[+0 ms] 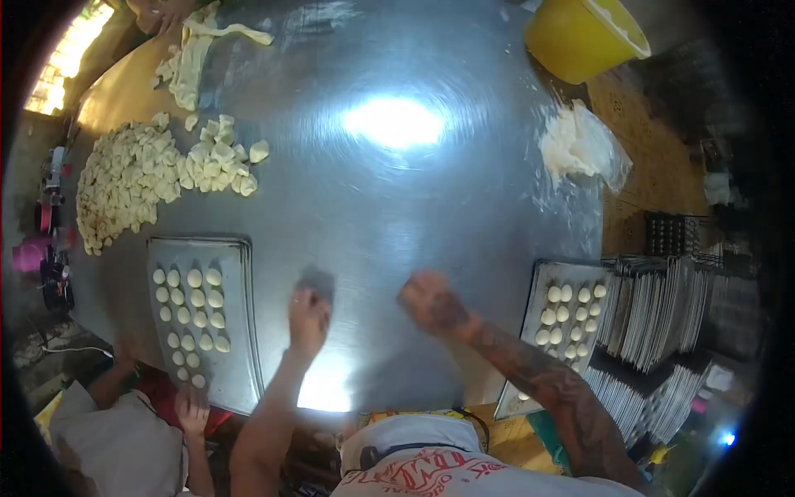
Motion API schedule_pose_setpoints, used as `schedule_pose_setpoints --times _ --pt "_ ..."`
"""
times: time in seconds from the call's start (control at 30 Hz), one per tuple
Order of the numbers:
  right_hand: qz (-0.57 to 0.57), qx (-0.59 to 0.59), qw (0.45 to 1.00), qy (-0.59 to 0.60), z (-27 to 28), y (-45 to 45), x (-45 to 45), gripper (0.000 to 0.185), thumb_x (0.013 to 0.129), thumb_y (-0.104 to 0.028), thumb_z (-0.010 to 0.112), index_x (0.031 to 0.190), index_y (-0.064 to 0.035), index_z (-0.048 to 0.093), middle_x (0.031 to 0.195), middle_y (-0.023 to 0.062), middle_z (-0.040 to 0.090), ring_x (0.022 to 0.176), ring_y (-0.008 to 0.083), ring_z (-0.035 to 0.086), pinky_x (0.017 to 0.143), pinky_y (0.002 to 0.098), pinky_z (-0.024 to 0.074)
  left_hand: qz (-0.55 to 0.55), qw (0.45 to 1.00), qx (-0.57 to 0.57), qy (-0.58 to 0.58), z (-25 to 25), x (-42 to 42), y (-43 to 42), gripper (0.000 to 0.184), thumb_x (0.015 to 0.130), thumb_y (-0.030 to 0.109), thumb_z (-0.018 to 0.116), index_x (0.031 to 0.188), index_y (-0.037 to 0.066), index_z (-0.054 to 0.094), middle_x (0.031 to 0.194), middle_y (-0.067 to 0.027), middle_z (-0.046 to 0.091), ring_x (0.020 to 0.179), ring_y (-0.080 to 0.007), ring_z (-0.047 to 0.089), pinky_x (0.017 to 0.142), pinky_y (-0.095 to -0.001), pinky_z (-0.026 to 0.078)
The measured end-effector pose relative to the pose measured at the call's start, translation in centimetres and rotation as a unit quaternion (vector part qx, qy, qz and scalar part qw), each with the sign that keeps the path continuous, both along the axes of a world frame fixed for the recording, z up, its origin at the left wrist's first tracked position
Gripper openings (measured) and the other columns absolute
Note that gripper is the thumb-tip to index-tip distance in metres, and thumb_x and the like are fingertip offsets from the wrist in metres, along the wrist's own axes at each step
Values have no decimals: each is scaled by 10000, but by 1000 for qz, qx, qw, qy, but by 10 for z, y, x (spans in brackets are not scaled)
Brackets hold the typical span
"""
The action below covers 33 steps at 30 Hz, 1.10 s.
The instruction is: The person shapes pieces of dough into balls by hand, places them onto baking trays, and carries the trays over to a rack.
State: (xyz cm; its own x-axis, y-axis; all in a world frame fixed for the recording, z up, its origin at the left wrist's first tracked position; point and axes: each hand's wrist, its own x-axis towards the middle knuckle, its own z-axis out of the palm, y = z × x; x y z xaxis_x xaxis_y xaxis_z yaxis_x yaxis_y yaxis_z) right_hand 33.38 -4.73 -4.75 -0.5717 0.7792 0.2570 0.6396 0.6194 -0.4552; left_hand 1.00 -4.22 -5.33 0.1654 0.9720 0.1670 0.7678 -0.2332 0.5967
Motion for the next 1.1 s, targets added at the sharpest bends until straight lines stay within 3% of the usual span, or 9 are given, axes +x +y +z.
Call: schedule_pose_setpoints --times 0.2,0.3,0.47,0.6,0.67,0.77,0.83,0.9,1.1 --pt "-105 40 993 36 35 86 -64 47 842 -100 661 875 -100 628 926 99 598 909 292 621 763 446 496 42 998 53 10 20 36 69 121 775 -43 597 769 78 595 875 -130 572 863 -369 575 735 -493 452" --pt "67 -38 995 72 29 53 -42 62 846 -125 671 892 -97 641 938 122 606 906 310 642 730 467 496 -37 998 25 -47 22 23 41 124 762 -32 638 743 80 591 870 -127 578 856 -366 588 731 -497 452" --pt "-69 27 997 38 17 152 -100 129 830 -123 699 926 -95 618 939 142 569 935 361 595 801 475 480 23 994 8 107 29 36 98 120 777 14 683 854 105 673 981 -86 627 1001 -312 584 829 -455 457" --pt "-89 -11 987 132 9 131 -113 255 796 -66 723 1024 -80 610 995 140 578 969 373 580 850 453 483 23 998 55 -4 21 50 90 173 814 24 681 937 138 724 1016 -63 646 1011 -302 585 863 -467 441" --pt "-192 121 954 198 28 116 -102 336 779 -30 737 1090 -75 618 1057 135 592 994 355 580 903 422 482 89 994 58 -28 51 36 77 195 828 25 681 974 138 745 1042 -65 655 1031 -299 588 895 -475 441" --pt "-328 -134 901 250 61 87 -79 662 805 -154 865 1402 -75 593 1211 148 588 1048 295 599 858 381 532 180 981 41 -66 74 14 56 213 877 61 708 1069 113 784 1103 -91 699 1097 -318 619 973 -494 463" --pt "-266 -112 935 204 54 62 -78 603 824 -176 870 1375 -57 655 1098 136 609 1013 256 601 828 366 549 -14 988 -25 -155 50 0 32 221 899 103 741 1117 89 781 1120 -122 729 1107 -359 650 967 -488 508" --pt "-144 -186 968 81 15 62 -91 390 903 -113 829 1268 -23 723 1161 145 590 888 232 680 747 345 581 -38 988 -37 -147 46 -14 5 302 886 121 782 1182 63 763 1116 -147 742 1071 -399 674 953 -475 547" --pt "-12 -231 962 144 65 -73 -280 228 939 -71 766 1161 -21 760 1053 125 667 858 267 720 728 373 604 187 946 -60 -256 87 -185 -164 368 872 26 792 1236 24 743 1054 -145 724 929 -263 718 796 -362 603"
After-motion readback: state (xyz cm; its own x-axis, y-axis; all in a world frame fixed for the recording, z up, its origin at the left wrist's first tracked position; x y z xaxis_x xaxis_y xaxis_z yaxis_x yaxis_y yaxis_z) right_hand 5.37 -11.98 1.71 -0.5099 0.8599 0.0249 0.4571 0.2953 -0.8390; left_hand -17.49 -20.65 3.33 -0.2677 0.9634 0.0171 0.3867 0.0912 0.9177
